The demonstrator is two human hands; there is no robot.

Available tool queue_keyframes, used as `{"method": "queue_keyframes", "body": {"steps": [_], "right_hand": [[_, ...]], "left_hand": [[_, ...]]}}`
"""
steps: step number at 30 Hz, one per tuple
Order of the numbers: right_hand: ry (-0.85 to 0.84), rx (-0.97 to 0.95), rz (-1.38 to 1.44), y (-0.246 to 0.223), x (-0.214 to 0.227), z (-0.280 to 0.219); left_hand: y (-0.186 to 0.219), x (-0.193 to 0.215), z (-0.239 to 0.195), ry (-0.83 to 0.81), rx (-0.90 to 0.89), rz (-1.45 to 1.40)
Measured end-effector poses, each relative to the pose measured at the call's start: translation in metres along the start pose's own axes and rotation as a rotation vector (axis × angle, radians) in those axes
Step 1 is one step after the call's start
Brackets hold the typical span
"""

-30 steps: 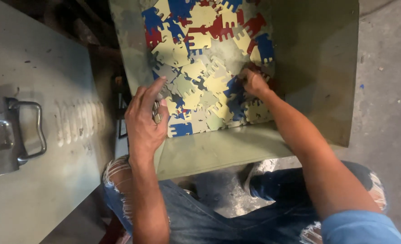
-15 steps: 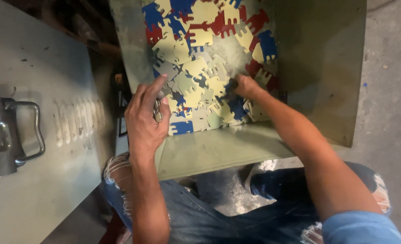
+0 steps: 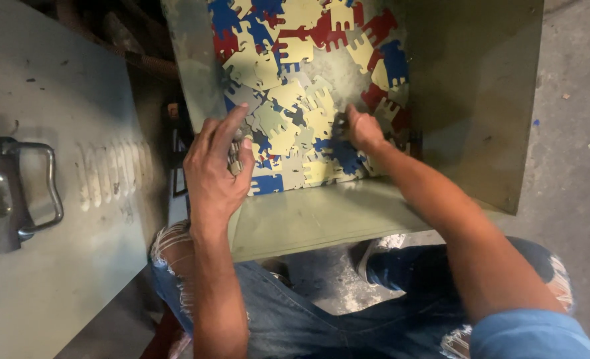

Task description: Sorting and inspecting small hand-shaped cutouts inside a metal bin

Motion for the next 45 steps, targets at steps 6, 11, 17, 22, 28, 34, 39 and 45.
{"method": "queue_keyframes", "body": {"steps": [6,11,17,22,28,34,39,45], "right_hand": [[0.269,0.006,0.01,-0.007,-0.003,-0.014],[0.353,0.078,-0.043,-0.024,0.022,-0.024],[0.35,0.303,-0.011,-0.04,0.047,-0.045],[0.32,0.187,0.007,-0.016,-0.004,-0.006],[0.287,-0.038,-0.013,0.026,0.038,0.001],[0.084,-0.208,0.297,0.024,0.103,-0.02],[-0.07,-0.331,0.427,0.029,0.102,-0.008],[0.409,0.257,0.204,0.062,0.023,0.0]], "left_hand": [[-0.002,-0.001,0.0,0.013,0.023,-0.038],[-0.002,0.001,0.002,0.012,0.019,-0.037],[-0.002,0.003,0.001,0.013,-0.001,-0.077],[0.001,0.006,-0.001,0.043,0.055,-0.144],[0.005,-0.002,0.008,-0.064,0.2,-0.505],[0.0,-0.011,0.014,-0.104,0.26,-0.424],[0.017,-0.007,0.023,-0.148,0.254,-0.324],[0.003,-0.012,0.019,-0.12,0.217,-0.325]]}}
Point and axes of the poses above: each hand's wrist, its own z-axis towards the middle knuckle, its own x-axis out of the back of the hand, y = z × x, the point moved 5 cm from there along z, towards the middle knuckle, and after that the axes turned 4 degrees about -z, right-handed, at the moved point
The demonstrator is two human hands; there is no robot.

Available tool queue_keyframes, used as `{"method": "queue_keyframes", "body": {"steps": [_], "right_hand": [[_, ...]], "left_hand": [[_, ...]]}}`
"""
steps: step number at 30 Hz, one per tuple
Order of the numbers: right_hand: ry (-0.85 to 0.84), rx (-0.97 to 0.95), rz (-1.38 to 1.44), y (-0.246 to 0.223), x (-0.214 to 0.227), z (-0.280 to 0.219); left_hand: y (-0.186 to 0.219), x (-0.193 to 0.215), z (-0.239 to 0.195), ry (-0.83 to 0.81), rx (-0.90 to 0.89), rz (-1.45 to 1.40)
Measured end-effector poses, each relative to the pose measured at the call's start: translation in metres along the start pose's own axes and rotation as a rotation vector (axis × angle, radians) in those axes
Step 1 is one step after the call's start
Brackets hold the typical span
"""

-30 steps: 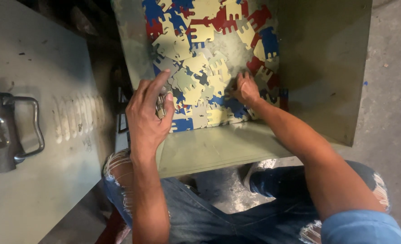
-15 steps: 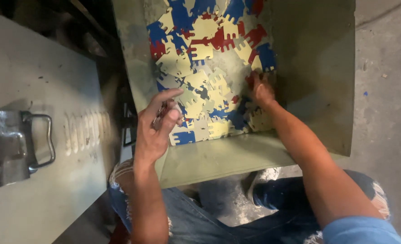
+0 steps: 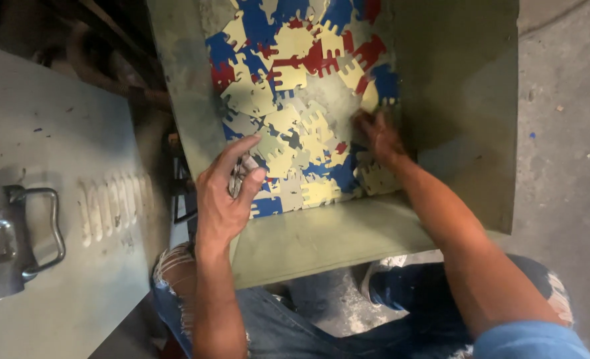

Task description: Sorting and inspecting small hand-shaped cutouts inside a metal bin

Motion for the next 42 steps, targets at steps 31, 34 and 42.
{"method": "queue_keyframes", "body": {"steps": [31,34,42], "right_hand": [[-0.232,-0.092,-0.353,-0.032,0.016,0.127],[-0.201,0.032,-0.449,-0.035,0.02,0.133],[-0.26,0.206,-0.441,-0.051,0.03,0.143]], "left_hand": [[-0.028,-0.007,-0.005,0.059,0.119,-0.492],[-0.03,-0.005,-0.005,0.088,0.132,-0.529],[-0.025,-0.002,-0.003,0.111,0.124,-0.472]]}}
Point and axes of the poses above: each hand's wrist, its own z-axis towards the middle knuckle, its own x-axis out of the back of the hand, y = z × x, the point moved 5 cm from there along z, towards the middle knuckle, and after that the axes turned 4 degrees about -z, right-handed, at the moved point
